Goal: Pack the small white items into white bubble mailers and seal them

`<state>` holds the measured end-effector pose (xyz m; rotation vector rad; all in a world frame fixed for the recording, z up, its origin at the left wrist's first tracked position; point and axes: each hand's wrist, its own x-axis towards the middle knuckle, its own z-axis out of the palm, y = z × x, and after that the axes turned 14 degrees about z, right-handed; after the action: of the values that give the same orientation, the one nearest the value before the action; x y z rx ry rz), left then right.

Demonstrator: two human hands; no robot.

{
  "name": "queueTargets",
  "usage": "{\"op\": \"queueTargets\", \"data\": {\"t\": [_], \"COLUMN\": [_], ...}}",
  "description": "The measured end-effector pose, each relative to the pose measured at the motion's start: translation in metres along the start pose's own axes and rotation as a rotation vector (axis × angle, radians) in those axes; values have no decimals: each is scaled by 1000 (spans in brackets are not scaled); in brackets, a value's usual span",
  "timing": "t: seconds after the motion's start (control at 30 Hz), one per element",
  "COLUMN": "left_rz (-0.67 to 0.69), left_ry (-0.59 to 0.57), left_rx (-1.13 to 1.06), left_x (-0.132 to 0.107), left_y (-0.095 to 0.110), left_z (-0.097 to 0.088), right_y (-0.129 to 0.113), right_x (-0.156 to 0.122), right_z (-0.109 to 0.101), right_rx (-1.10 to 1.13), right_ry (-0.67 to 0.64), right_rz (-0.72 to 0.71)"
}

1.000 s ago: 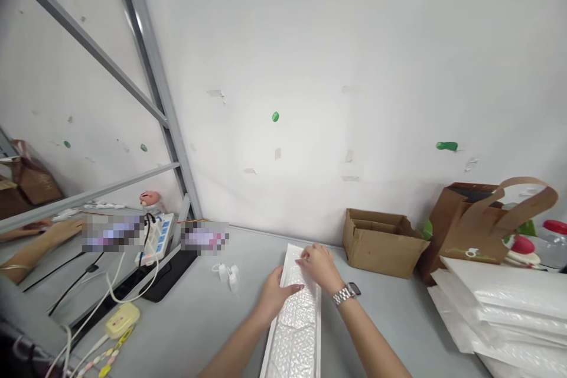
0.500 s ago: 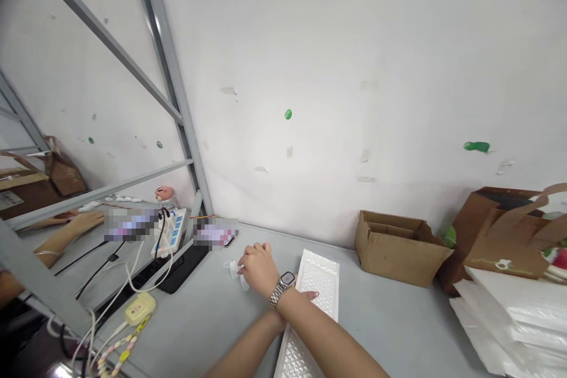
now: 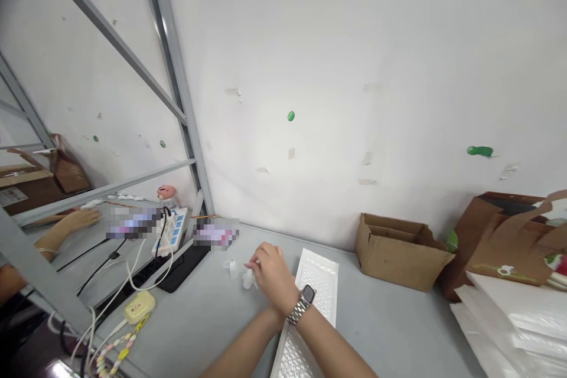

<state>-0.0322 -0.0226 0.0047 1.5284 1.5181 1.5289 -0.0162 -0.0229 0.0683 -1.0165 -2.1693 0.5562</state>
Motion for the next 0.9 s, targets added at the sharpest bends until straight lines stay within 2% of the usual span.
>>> {"op": "queueTargets", "data": {"t": [0.1, 0.17, 0.27, 0.33, 0.43, 0.63, 0.9], "left_rz": [-192, -281, -359, -388, -392, -378, -314], "left_ry": [-195, -290, -320, -306, -292, -323, -391], "left_rx": [-282, -413, -558, -614, -672, -704, -668], "left_x": [-1, -4, -7, -7, -6, -5, -8], "left_y": [0, -1, -2, -1, 1, 8, 12], "left_z": [-7, -12, -14, -14, -12, -14, -9], "right_y": [22, 43, 74, 87, 96, 99, 108], "right_x": [-6, -11, -21, -28, -36, -40, -42], "right_z": [-39, -67, -102, -117, -127, -137, -138], "right_rx": [163, 164, 58, -11, -50, -55, 170], "right_ry": [82, 122, 232, 299, 327, 374, 65], "right_rz": [115, 227, 332, 363, 367, 372, 554]}}
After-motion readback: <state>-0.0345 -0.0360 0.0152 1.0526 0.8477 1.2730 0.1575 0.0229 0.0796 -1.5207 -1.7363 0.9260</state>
